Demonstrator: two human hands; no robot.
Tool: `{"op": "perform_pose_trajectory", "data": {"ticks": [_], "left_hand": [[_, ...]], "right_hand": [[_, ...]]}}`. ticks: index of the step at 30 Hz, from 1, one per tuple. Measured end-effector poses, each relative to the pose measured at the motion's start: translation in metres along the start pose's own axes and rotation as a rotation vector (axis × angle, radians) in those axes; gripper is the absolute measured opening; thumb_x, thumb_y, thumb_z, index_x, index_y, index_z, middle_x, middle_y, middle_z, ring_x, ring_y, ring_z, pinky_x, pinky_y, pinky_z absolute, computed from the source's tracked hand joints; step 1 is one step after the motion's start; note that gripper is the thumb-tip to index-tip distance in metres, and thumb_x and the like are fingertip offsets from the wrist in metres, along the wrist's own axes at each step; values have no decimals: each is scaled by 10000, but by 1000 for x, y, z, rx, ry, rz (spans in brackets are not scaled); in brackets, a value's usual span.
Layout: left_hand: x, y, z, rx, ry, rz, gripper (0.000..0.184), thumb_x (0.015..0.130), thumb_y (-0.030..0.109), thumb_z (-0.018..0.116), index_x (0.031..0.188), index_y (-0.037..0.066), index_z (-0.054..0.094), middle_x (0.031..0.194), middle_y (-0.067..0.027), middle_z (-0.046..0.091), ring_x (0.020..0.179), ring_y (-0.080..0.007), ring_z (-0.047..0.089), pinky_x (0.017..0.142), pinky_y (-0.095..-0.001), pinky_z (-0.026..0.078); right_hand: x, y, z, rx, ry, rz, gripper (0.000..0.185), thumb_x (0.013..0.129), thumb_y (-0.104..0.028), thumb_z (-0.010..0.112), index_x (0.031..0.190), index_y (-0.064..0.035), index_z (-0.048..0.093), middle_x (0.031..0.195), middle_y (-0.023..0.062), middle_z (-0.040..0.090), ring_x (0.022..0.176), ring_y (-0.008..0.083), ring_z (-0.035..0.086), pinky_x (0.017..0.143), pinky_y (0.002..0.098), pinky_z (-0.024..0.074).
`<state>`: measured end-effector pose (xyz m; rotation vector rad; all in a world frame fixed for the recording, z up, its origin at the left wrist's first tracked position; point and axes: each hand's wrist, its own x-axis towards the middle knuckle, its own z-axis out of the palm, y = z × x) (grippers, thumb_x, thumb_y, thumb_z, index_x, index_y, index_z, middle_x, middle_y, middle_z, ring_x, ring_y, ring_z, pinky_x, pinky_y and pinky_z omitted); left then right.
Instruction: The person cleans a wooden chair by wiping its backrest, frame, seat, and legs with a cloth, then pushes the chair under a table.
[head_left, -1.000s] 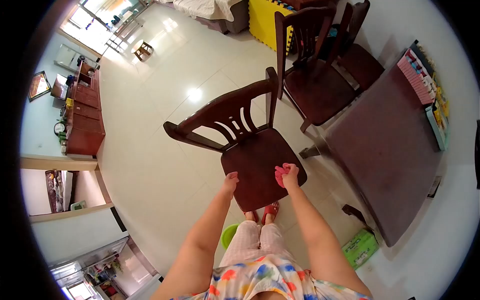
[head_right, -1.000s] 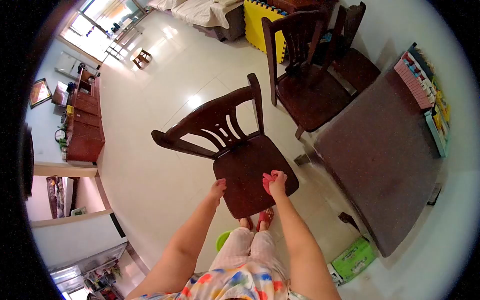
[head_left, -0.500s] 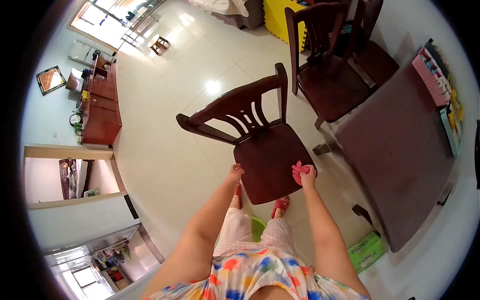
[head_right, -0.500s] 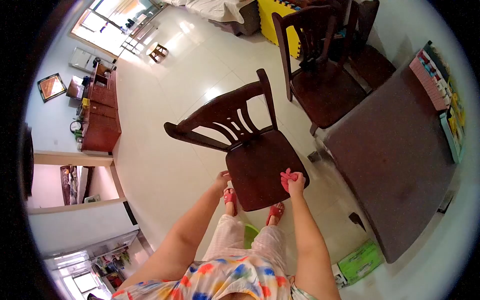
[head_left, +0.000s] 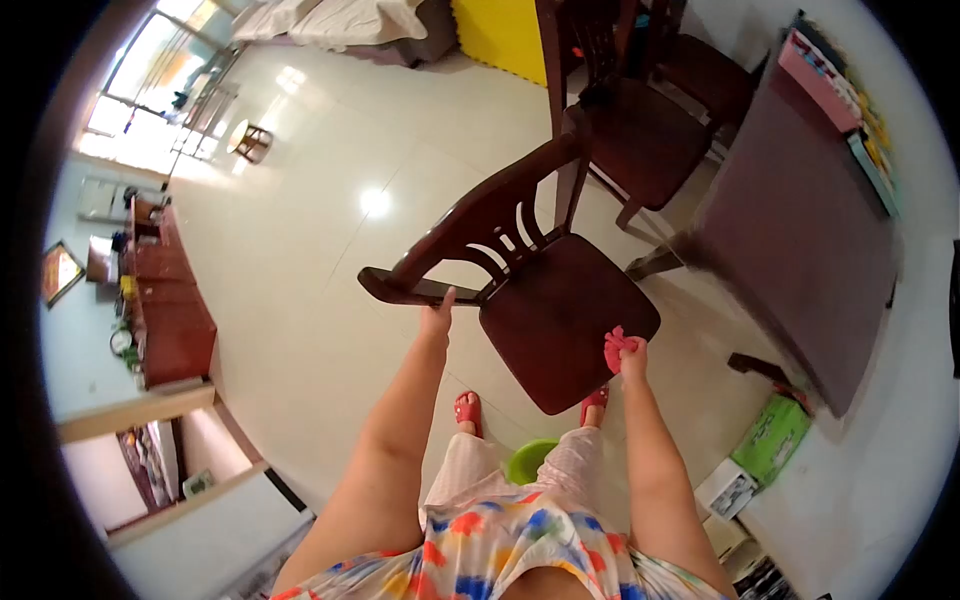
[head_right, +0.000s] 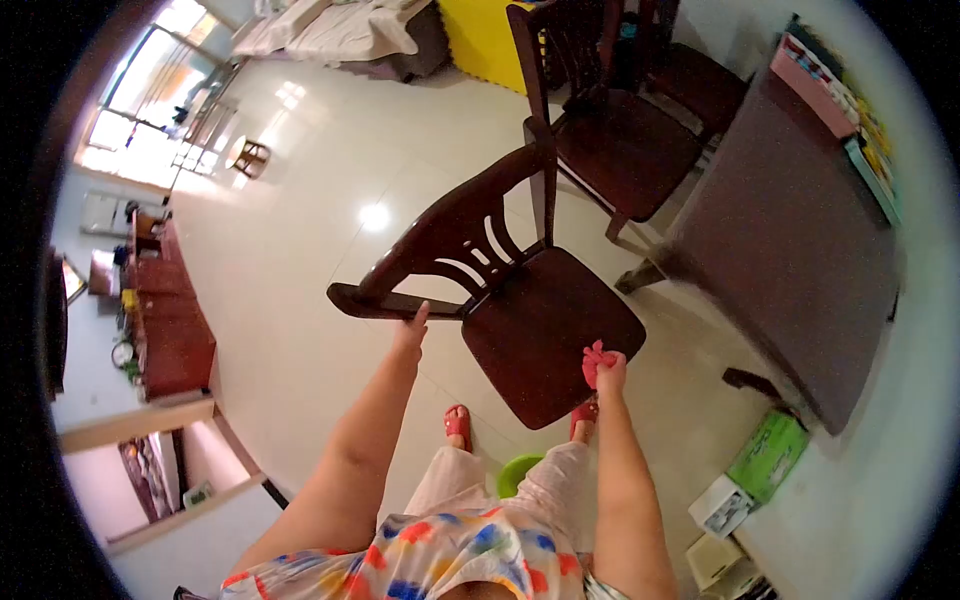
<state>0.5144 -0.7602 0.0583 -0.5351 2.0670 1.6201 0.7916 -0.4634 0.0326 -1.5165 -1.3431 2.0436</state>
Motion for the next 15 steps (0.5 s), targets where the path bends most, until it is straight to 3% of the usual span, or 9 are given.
{"op": "perform_pose_trajectory", "data": {"ticks": [2, 5, 7, 10, 11, 15], "left_hand": [[5, 4, 2, 56, -17, 98, 543, 837, 162, 727, 1273, -56, 487, 1234, -167, 579, 1150, -268, 536, 999, -341, 390], [14, 2, -5, 192, -165, 175, 549, 843, 211, 731, 1279, -6, 478, 1156, -88, 574, 1005, -201, 531, 893, -304, 434], [17, 7, -1, 201, -164, 246, 541, 826, 123, 712, 1291, -7, 467, 1175, -115, 583, 1076, -236, 544, 946, -338, 422], [16, 31, 9, 196, -163, 299, 593, 790, 42, 681, 1324, -1, 426, 1223, -155, 568, 1175, -290, 525, 1005, -375, 398], [15, 36, 14, 206, -101, 405, 701, 746, 44, 704, 1351, 32, 348, 1133, -142, 557, 1019, -274, 559, 896, -375, 456], [11, 77, 24, 239, -153, 324, 587, 756, 59, 695, 1252, 13, 385, 1058, -132, 575, 965, -247, 568, 856, -375, 464]], "right_hand": [[-20, 9, 21, 46, 78, -14, 307, 808, 188, 325, 1049, 0, 344, 1041, 285, 630, 788, 274, 674, 610, 346, 581], [-46, 49, 43, 207, 150, -26, 271, 829, 165, 340, 1038, -8, 347, 1018, 275, 644, 711, 249, 659, 512, 315, 555], [-76, 69, 69, 219, 206, -3, 262, 834, 152, 356, 1037, -13, 346, 1028, 268, 644, 674, 240, 646, 462, 298, 532], [-112, 94, 90, 219, 179, -18, 355, 753, 176, 370, 1057, -6, 359, 1031, 272, 627, 866, 292, 678, 666, 360, 586], [-118, 101, 91, 215, 162, -16, 386, 733, 185, 366, 1071, -2, 363, 1047, 274, 619, 907, 301, 678, 711, 378, 590], [-115, 129, 84, 180, 183, -82, 439, 717, 196, 358, 1115, 13, 394, 1084, 253, 601, 948, 319, 674, 751, 391, 589]]}}
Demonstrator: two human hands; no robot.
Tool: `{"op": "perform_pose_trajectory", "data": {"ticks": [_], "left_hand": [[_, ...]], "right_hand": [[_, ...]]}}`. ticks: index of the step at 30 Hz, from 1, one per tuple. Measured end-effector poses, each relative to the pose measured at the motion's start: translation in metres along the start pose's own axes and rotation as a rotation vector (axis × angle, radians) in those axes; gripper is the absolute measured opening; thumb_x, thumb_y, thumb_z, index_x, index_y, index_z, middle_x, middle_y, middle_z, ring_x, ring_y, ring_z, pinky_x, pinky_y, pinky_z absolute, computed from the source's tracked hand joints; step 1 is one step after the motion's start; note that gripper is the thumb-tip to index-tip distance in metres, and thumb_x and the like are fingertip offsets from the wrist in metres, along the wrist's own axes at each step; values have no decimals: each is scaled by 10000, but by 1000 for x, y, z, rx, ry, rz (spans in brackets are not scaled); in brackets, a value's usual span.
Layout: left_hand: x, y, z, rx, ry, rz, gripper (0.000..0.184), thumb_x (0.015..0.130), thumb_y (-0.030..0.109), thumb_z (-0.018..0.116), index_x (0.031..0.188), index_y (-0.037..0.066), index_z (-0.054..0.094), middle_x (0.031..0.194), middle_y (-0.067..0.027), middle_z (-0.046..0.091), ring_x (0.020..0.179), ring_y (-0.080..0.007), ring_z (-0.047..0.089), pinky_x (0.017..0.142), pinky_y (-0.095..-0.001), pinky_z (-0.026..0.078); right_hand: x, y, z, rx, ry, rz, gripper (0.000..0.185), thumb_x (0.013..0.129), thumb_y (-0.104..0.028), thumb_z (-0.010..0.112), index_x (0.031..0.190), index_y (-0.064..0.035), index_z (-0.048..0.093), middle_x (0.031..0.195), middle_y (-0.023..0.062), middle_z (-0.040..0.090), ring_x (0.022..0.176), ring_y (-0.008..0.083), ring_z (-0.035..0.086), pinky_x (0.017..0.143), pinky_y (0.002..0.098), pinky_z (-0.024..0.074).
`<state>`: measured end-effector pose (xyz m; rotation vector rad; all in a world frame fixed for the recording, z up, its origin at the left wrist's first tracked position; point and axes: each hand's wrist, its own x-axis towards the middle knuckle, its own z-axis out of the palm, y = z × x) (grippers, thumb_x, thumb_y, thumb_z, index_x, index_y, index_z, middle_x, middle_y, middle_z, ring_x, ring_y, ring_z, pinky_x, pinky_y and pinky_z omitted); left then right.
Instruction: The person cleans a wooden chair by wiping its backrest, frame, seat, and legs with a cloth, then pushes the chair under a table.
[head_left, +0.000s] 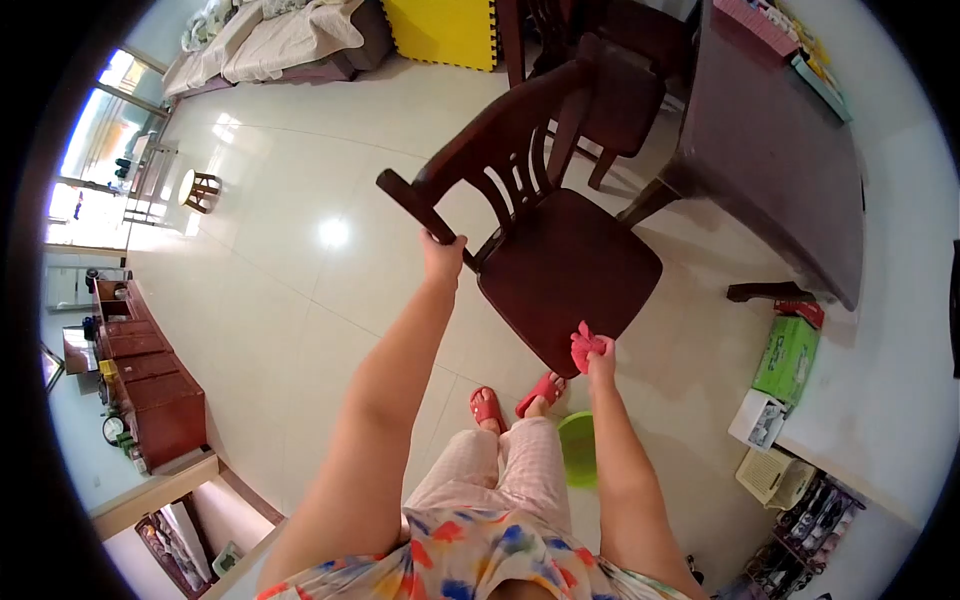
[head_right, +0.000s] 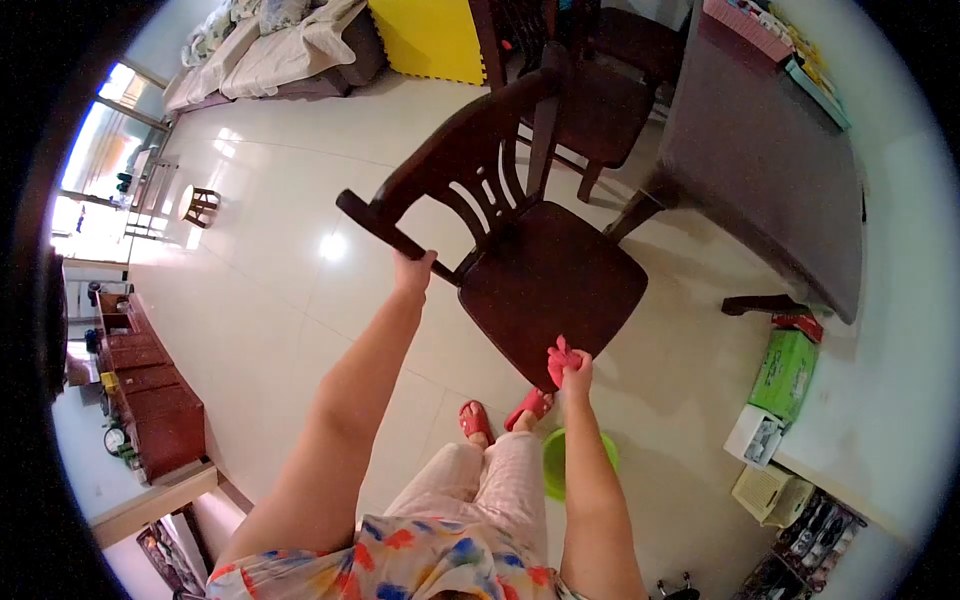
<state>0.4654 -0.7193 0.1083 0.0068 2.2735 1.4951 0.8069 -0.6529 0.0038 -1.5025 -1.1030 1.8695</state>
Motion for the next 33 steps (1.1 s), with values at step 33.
{"op": "perform_pose_trajectory", "data": {"ticks": [33], "left_hand": [[-22, -298, 95, 95, 129, 309, 596, 976, 151, 449, 1499, 53, 182, 1431, -217, 325, 1311, -376, 345, 1115, -421, 269]], "right_hand": [[304, 32, 74, -917, 190, -1122, 342, 914, -127, 566, 1230, 5, 560, 1315, 152, 512, 1255, 360, 437, 1074, 431, 355]]}}
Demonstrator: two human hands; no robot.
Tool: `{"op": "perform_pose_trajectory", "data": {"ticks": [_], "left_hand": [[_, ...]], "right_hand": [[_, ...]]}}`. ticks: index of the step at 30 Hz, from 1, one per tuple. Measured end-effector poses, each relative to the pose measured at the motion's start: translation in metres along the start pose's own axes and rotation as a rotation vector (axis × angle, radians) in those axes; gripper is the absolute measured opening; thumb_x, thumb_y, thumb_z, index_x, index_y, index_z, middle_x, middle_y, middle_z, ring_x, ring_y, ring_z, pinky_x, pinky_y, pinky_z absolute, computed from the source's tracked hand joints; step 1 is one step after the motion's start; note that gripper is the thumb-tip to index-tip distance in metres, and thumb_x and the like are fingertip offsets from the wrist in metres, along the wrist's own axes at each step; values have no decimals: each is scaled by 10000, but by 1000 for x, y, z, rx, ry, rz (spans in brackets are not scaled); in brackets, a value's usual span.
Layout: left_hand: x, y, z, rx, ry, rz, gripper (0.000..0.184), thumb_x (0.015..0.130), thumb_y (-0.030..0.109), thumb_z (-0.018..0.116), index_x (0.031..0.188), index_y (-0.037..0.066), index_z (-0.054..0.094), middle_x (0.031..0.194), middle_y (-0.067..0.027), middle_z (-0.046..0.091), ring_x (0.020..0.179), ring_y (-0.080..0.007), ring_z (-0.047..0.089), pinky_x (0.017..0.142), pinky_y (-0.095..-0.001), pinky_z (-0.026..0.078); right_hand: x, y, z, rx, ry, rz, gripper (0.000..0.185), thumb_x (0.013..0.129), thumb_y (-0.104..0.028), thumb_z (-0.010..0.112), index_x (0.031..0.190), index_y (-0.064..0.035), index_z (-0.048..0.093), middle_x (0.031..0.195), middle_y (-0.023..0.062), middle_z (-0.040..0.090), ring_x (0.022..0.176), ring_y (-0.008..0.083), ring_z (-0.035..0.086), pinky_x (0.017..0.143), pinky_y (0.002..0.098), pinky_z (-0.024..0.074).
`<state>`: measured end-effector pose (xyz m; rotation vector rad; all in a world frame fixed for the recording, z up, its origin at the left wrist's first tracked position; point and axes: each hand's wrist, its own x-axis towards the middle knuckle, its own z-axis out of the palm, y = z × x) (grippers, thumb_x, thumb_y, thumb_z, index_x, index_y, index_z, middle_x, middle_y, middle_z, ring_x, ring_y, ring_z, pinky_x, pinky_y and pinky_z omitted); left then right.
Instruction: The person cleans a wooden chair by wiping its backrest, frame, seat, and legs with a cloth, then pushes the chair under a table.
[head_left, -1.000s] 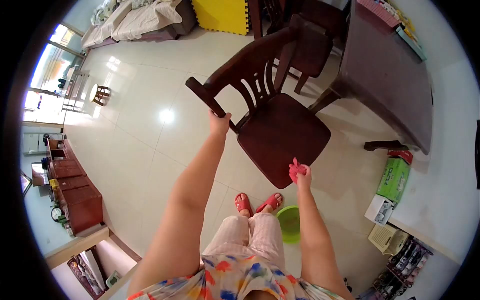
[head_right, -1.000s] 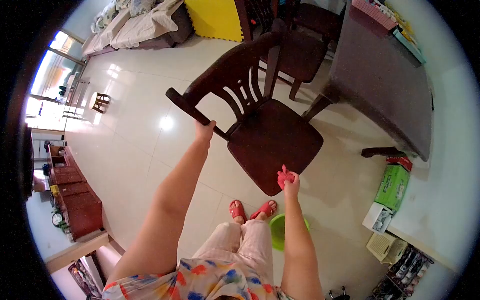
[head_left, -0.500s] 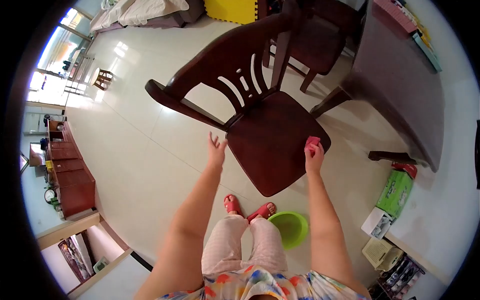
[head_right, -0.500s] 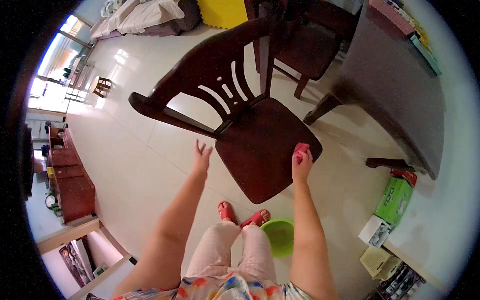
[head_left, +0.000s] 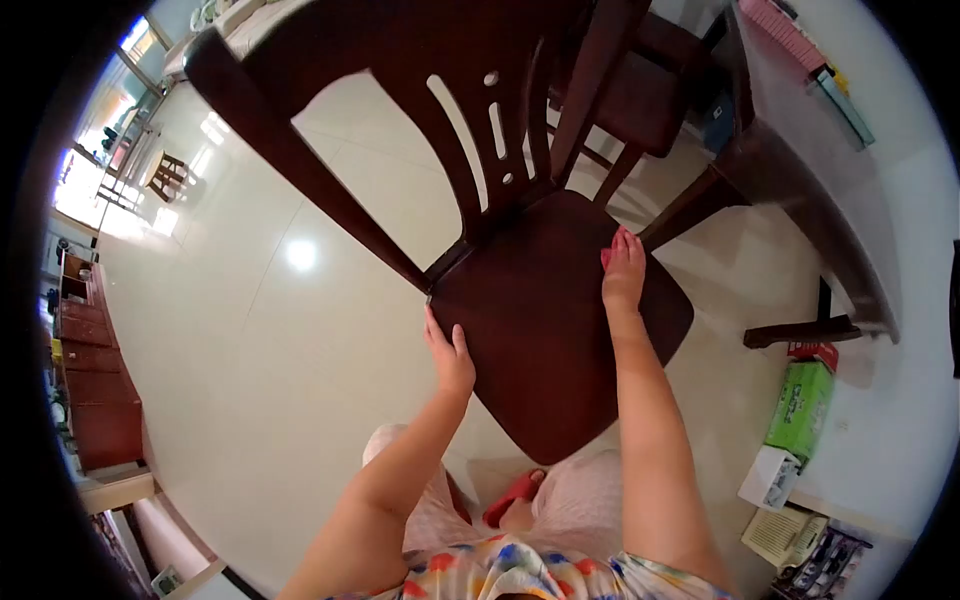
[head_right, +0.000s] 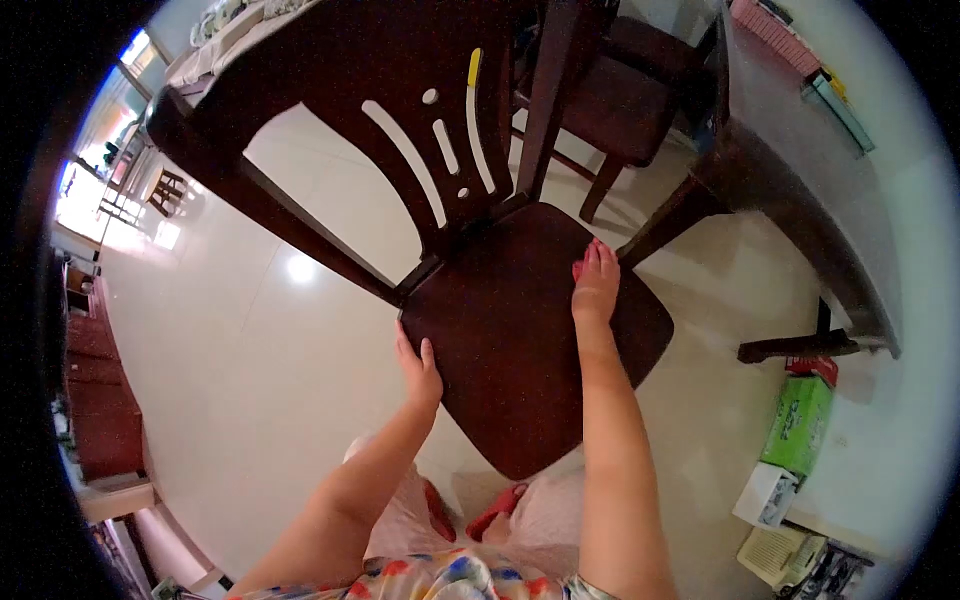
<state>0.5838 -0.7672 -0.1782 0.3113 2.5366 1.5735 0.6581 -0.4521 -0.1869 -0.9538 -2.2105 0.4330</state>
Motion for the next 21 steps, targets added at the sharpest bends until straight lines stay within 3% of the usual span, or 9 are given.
{"op": "perform_pose_trajectory", "data": {"ticks": [2, 5, 8, 11, 14, 17, 21], "left_hand": [[-1, 7, -4, -71, -26, -20, 605, 984, 160, 446, 1501, 35, 156, 1476, -219, 257, 1362, -379, 279, 1134, -424, 244], [-2, 3, -4, -139, -36, -6, 598, 987, 161, 436, 1501, 36, 157, 1485, -210, 250, 1369, -370, 268, 1138, -422, 235], [-3, -2, -3, -83, -13, 21, 587, 990, 166, 425, 1498, 31, 164, 1488, -204, 251, 1365, -367, 274, 1138, -423, 235], [-1, -3, -2, -138, -27, -2, 574, 994, 174, 415, 1494, 24, 175, 1485, -208, 258, 1364, -369, 275, 1139, -424, 230], [-1, -10, 1, -134, -1, 51, 557, 996, 167, 401, 1488, 16, 188, 1479, -214, 265, 1358, -374, 280, 1139, -422, 229], [-1, -11, 2, -164, 7, 71, 549, 992, 148, 395, 1485, 13, 194, 1473, -216, 272, 1352, -375, 286, 1136, -419, 229], [0, -19, 7, -167, 42, 121, 549, 973, 129, 396, 1479, 9, 219, 1479, -190, 293, 1365, -340, 288, 1140, -403, 215]], "right_hand": [[40, -19, 19, 352, -112, 285, 346, 891, -121, 593, 1204, 23, 570, 1257, 161, 547, 1205, 359, 475, 1047, 418, 383], [51, -49, 49, -214, 27, -266, 362, 872, -142, 619, 1171, 57, 569, 1217, 191, 552, 1174, 358, 495, 1035, 418, 393], [56, -85, 49, -99, -192, -243, 353, 865, -148, 620, 1140, 68, 569, 1227, 217, 537, 1190, 359, 483, 1040, 425, 389], [30, -78, 105, 10, -33, -559, 441, 847, -160, 628, 1222, 48, 523, 1278, 206, 527, 1222, 387, 465, 1058, 459, 366], [0, -125, 91, -98, -99, -466, 421, 865, -164, 603, 1223, 44, 525, 1243, 222, 548, 1227, 389, 459, 1072, 467, 348], [-21, -161, 70, 95, -337, -457, 422, 872, -160, 584, 1242, 35, 521, 1269, 225, 531, 1250, 390, 441, 1096, 469, 321], [-73, -186, 61, 199, -399, -545, 413, 869, -168, 567, 1227, 37, 544, 1335, 189, 498, 1288, 380, 409, 1117, 457, 289]]}}
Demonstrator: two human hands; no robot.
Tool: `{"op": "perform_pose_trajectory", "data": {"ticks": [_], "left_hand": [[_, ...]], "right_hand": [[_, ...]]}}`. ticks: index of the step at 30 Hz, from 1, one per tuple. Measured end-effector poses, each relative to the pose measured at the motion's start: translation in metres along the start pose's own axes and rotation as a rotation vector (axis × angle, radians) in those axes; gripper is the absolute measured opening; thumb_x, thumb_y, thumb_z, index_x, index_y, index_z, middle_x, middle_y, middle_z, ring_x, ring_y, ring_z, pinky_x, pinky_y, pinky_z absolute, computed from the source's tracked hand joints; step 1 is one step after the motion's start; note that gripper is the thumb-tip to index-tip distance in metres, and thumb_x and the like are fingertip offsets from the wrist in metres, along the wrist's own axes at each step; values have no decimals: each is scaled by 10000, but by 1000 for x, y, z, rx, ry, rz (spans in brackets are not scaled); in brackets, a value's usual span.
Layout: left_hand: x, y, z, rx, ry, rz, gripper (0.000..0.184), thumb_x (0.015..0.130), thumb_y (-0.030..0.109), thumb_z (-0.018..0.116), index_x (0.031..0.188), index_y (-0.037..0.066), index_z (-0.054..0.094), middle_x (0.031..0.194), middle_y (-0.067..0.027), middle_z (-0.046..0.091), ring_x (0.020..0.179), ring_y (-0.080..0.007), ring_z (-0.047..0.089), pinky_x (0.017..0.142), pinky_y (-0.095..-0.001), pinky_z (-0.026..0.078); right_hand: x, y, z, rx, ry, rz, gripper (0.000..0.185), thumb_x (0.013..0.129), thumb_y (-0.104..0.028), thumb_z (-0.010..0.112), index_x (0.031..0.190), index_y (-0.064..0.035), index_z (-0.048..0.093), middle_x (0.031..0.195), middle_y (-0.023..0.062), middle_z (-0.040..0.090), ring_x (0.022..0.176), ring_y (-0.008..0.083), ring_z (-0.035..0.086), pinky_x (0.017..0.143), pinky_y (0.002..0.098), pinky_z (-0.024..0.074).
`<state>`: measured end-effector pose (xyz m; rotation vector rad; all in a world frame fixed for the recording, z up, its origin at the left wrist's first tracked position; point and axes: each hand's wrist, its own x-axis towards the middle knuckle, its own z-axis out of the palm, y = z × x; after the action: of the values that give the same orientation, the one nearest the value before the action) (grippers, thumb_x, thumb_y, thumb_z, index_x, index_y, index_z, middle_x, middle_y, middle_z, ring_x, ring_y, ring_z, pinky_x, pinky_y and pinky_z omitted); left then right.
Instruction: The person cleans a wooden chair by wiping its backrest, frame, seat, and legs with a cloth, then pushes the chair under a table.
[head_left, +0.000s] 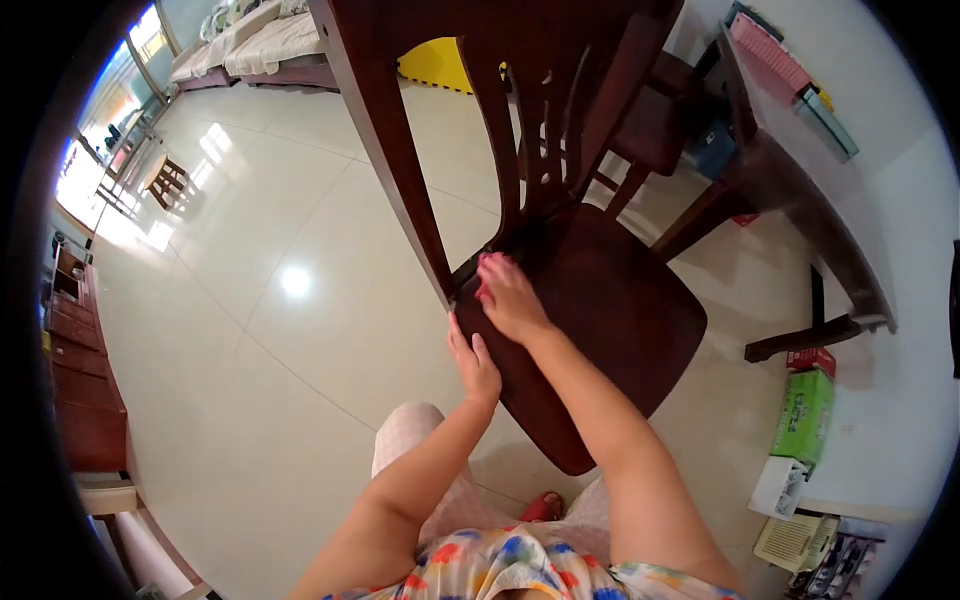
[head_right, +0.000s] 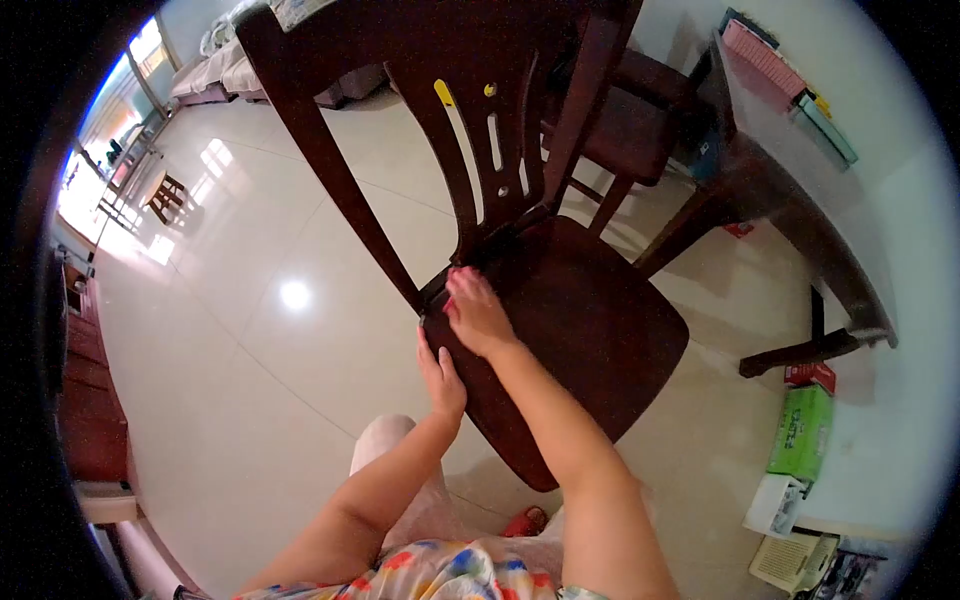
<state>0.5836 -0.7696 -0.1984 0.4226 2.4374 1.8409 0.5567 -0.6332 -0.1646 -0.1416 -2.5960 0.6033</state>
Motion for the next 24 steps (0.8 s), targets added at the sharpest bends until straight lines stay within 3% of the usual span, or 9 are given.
{"op": "perform_pose_trajectory", "data": {"ticks": [8, 12, 14, 18, 24], "left_hand": [[2, -2, 4, -189, 60, -48, 560, 920, 84, 376, 1455, -25, 254, 1475, -202, 302, 1366, -350, 288, 1141, -405, 213], [1, -4, 6, -123, 73, -8, 545, 939, 95, 383, 1456, -25, 256, 1485, -201, 294, 1370, -340, 290, 1146, -400, 208], [1, -7, 7, -105, 73, -5, 539, 947, 99, 384, 1456, -23, 255, 1486, -202, 292, 1371, -340, 286, 1145, -400, 209], [1, -4, 4, -67, 43, -26, 534, 960, 97, 368, 1463, -18, 233, 1474, -193, 295, 1357, -336, 298, 1143, -390, 216], [2, 3, 3, -34, 31, -29, 529, 971, 114, 354, 1470, -4, 224, 1476, -181, 287, 1364, -321, 288, 1146, -387, 216]], "right_hand": [[-60, -25, -40, 215, -207, -152, 361, 846, -79, 572, 1204, -41, 598, 1306, 117, 541, 1289, 293, 437, 1120, 430, 313], [-59, -2, -52, 106, -87, -117, 388, 827, -67, 586, 1215, -43, 587, 1282, 123, 550, 1238, 326, 468, 1075, 437, 353], [-49, 9, -68, -7, -39, -29, 409, 807, -56, 594, 1215, -45, 584, 1228, 142, 560, 1189, 353, 491, 1015, 460, 391], [-48, 89, -75, -257, 48, 148, 413, 853, -82, 567, 1264, -47, 552, 1325, 138, 508, 1214, 342, 480, 1010, 463, 397], [-67, 174, -131, -494, 39, 512, 439, 936, -182, 501, 1366, -93, 490, 1390, 120, 475, 1278, 306, 445, 1088, 395, 350]]}}
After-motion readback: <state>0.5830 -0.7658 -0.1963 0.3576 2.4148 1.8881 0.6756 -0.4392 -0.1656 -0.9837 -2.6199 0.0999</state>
